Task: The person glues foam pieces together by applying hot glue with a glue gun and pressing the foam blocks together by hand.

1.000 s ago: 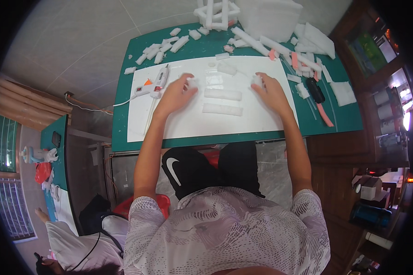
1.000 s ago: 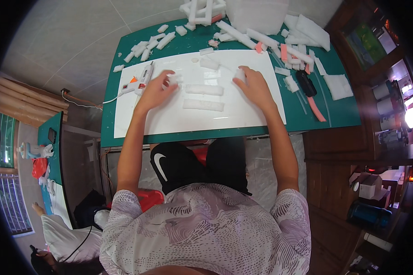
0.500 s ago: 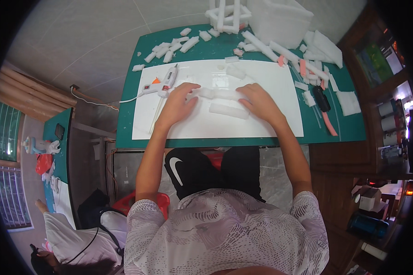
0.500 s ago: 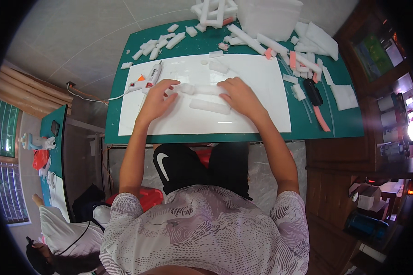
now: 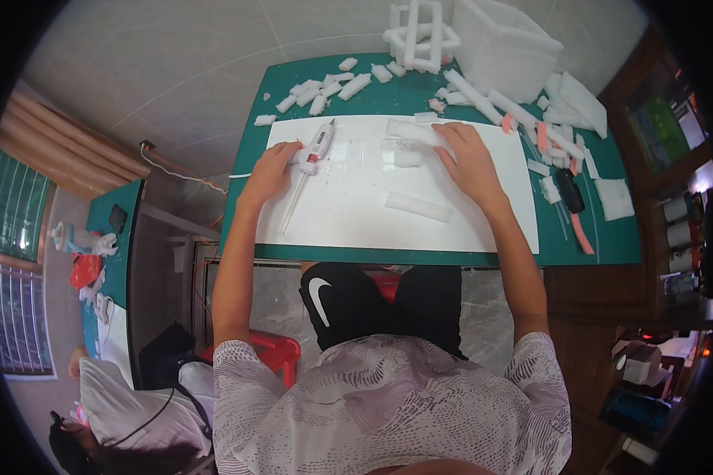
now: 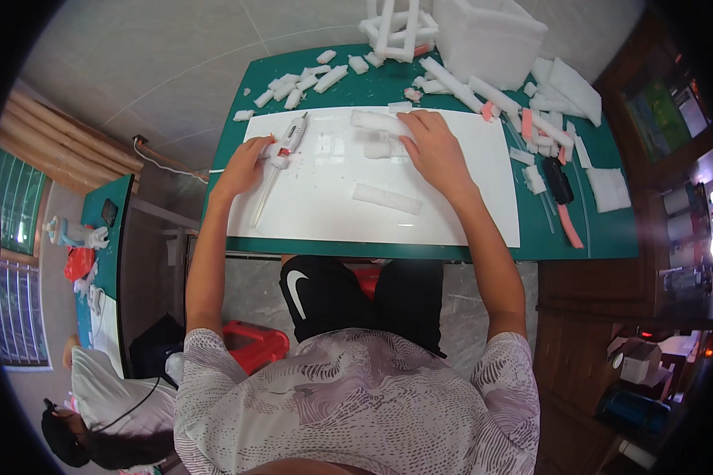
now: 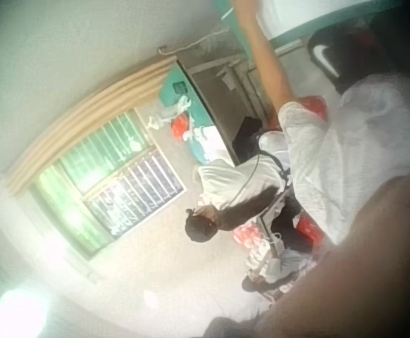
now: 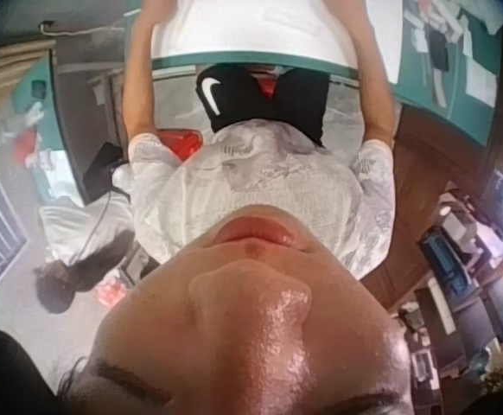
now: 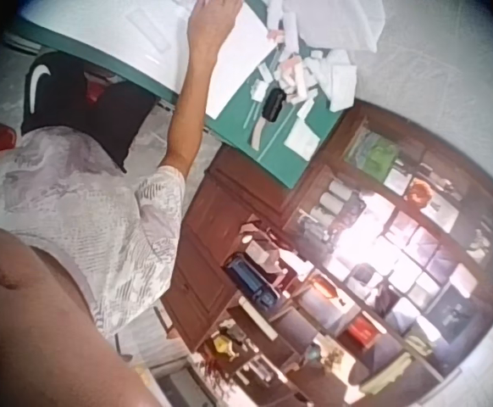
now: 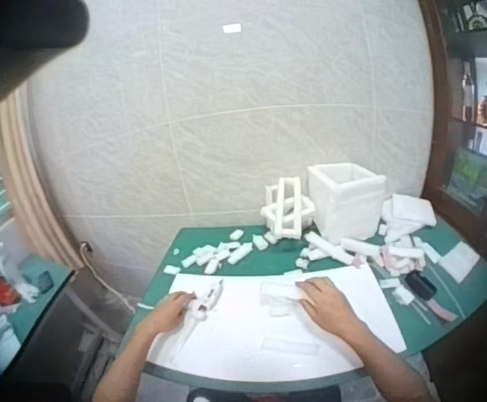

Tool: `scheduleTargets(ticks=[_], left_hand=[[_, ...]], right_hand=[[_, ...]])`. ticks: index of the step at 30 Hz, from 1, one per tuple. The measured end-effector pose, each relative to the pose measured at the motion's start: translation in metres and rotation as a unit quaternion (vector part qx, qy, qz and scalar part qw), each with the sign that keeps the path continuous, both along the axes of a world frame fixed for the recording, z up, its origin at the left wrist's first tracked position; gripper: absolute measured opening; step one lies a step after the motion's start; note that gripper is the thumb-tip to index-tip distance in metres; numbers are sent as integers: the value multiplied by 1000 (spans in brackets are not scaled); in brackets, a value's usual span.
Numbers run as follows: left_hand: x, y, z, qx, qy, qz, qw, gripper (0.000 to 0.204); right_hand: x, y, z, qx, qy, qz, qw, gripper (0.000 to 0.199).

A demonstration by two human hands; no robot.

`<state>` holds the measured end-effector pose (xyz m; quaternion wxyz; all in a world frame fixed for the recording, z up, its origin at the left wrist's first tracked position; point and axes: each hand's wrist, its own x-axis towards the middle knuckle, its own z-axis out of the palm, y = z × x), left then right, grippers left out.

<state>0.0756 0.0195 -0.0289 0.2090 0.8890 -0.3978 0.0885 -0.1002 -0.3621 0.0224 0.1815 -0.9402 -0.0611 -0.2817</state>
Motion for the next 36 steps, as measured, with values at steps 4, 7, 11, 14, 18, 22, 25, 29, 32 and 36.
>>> scheduleTargets(ticks=[4, 7, 11, 14, 18, 22, 25, 29, 32, 36], left_hand=[[4, -11, 14, 82, 64, 25, 994, 64], [5, -13, 16, 110, 21, 16, 994, 67], [6, -16, 15, 104, -24, 6, 994, 68], [10, -15, 8, 61, -5, -9, 998, 67], [14, -9, 3, 10, 23, -32, 999, 64], [25, 11, 1, -31, -12, -59, 998, 61], [32, 12, 14, -96, 66, -33, 993, 54], [37, 8, 22, -168, 13, -70, 983, 49], [30, -2, 28, -191, 171, 30, 966, 42], [19, -33, 33, -268, 364, 18, 892, 31]], right_hand=[[6, 0, -3, 46, 46, 34, 997, 35], [7, -5, 6, 138, 70, 41, 987, 36], [9, -14, 19, 354, 149, 77, 920, 35], [15, 3, 15, 435, 259, 184, 842, 38], [28, 31, -13, 525, 347, 168, 759, 40], [46, 51, -29, 571, 368, 154, 717, 40], [65, 51, -43, 574, 319, 158, 737, 42], [72, 44, -39, 621, 252, 132, 730, 40], [64, 20, -32, 453, 239, 103, 853, 37], [43, -6, -39, 176, 175, 75, 966, 38]])
